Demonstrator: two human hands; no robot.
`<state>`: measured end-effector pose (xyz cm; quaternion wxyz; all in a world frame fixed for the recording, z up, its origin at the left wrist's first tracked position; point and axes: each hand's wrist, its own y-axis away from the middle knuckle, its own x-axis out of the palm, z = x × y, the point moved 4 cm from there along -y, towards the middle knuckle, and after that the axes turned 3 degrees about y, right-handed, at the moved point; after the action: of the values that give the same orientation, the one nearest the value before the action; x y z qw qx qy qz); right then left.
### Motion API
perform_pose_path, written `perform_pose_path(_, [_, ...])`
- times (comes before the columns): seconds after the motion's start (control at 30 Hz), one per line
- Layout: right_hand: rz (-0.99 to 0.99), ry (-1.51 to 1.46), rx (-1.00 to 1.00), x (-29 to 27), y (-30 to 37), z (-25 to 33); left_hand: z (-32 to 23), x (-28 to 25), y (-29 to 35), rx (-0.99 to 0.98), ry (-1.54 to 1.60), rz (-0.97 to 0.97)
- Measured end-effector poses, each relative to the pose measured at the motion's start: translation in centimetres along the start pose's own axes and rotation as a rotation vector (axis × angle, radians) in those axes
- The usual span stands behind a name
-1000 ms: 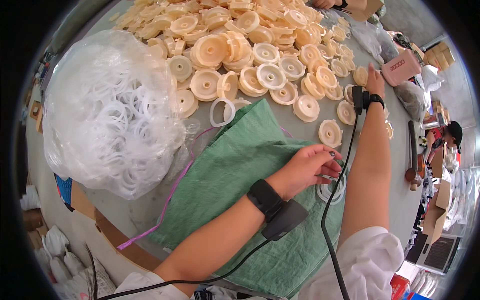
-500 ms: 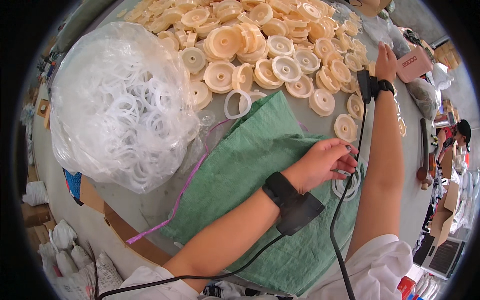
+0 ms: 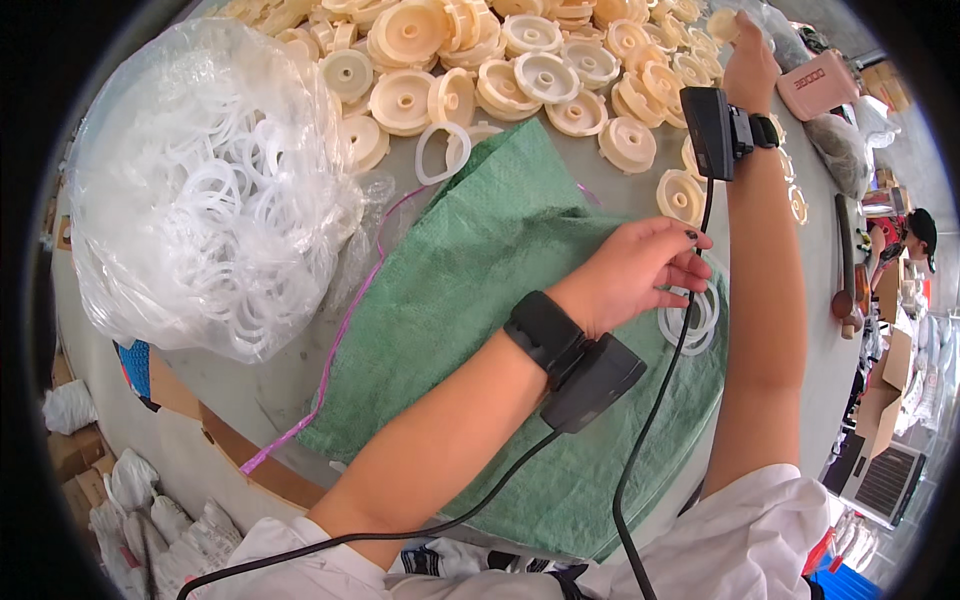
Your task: The recorder is seen assembling plastic ring and cap components at a manufacturing workstation.
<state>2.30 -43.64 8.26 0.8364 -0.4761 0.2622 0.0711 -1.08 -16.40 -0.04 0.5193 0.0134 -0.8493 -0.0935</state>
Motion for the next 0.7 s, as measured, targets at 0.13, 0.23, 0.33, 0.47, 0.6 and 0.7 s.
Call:
perform_pose_path(0.13, [0.155, -0.467, 0.259, 0.3, 2.2, 3.5, 0.1, -0.3, 0.1, -0.003, -0.021, -0.007])
perform_pose_path(0.23, [0.015, -0.855, 0.513, -0.6, 4.0, 8.4, 0.2, -0.9, 0.1, -0.013, -0.036, 0.025])
perform_pose_path(0.33, [-0.027, -0.953, 0.591, -3.4, 4.9, 13.8, 0.3, -0.8, 0.2, -0.006, -0.028, 0.074])
perform_pose_path(0.47, [-0.017, -1.069, 0.505, -8.0, 6.1, 15.4, 0.2, -0.5, 0.0, 0.011, -0.021, 0.050])
perform_pose_path(0.6, [-0.065, -1.170, 0.551, -11.3, 9.6, 19.0, 0.0, -1.5, 0.5, 0.017, 0.000, -0.015])
perform_pose_path(0.7, [-0.125, -1.098, 0.681, -13.6, 13.2, 18.3, -0.2, -1.2, 0.9, 0.027, 0.008, -0.018])
